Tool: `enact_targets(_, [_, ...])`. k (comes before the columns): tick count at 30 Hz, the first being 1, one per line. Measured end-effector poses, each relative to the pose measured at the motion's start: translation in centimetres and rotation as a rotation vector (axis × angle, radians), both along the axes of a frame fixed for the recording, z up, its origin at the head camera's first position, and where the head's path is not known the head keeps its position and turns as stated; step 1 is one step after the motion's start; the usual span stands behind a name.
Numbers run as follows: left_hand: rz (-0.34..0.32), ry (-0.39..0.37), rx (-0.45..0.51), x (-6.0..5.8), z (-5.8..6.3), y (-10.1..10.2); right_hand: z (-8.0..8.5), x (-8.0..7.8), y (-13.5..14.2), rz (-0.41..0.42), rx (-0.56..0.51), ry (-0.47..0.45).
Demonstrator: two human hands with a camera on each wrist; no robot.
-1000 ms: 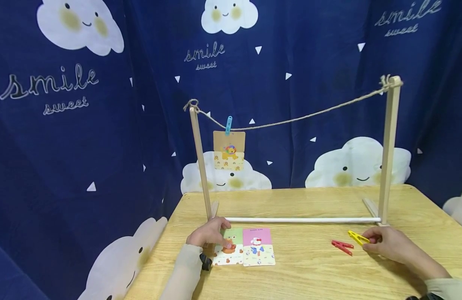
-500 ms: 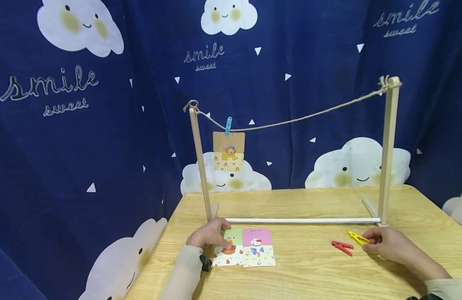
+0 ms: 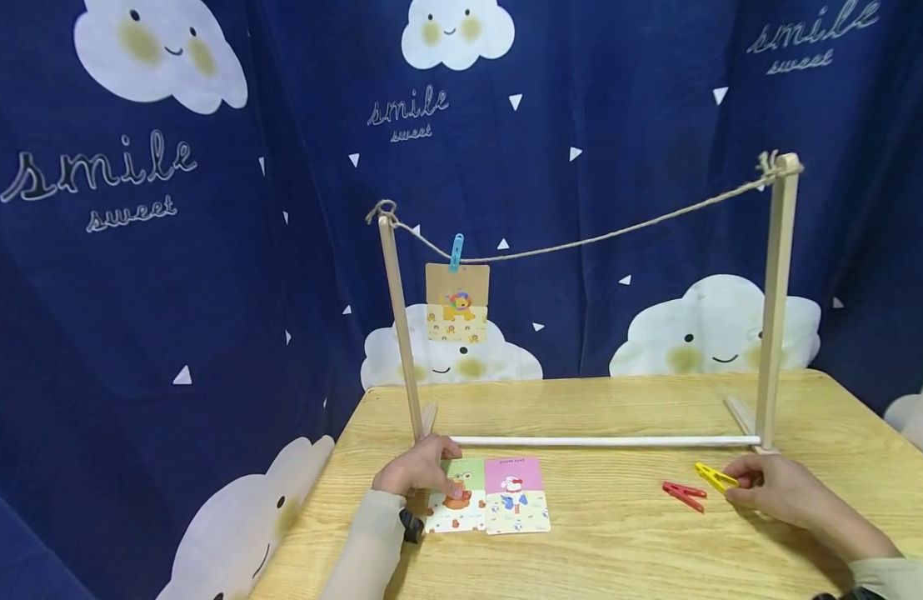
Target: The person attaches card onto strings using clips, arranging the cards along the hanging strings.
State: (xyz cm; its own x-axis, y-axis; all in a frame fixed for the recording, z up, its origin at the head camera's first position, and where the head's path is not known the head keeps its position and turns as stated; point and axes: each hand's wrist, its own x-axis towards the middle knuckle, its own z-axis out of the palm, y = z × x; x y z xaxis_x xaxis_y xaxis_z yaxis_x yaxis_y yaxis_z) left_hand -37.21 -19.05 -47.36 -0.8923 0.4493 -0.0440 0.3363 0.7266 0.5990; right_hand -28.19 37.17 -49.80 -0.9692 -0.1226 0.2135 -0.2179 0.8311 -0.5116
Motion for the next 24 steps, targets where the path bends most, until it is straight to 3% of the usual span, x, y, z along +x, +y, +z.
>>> enact_targets(13, [0.014,0.019,-0.039,0.01,-0.09,0.04,-0.21,-0.02,0.04,0.002,-0.018,-0.010])
enact_targets(24, [0.027,-0.006,-0.001,0.18,0.06,-0.12,-0.18,0.01,0.03,0.001,-0.013,0.000])
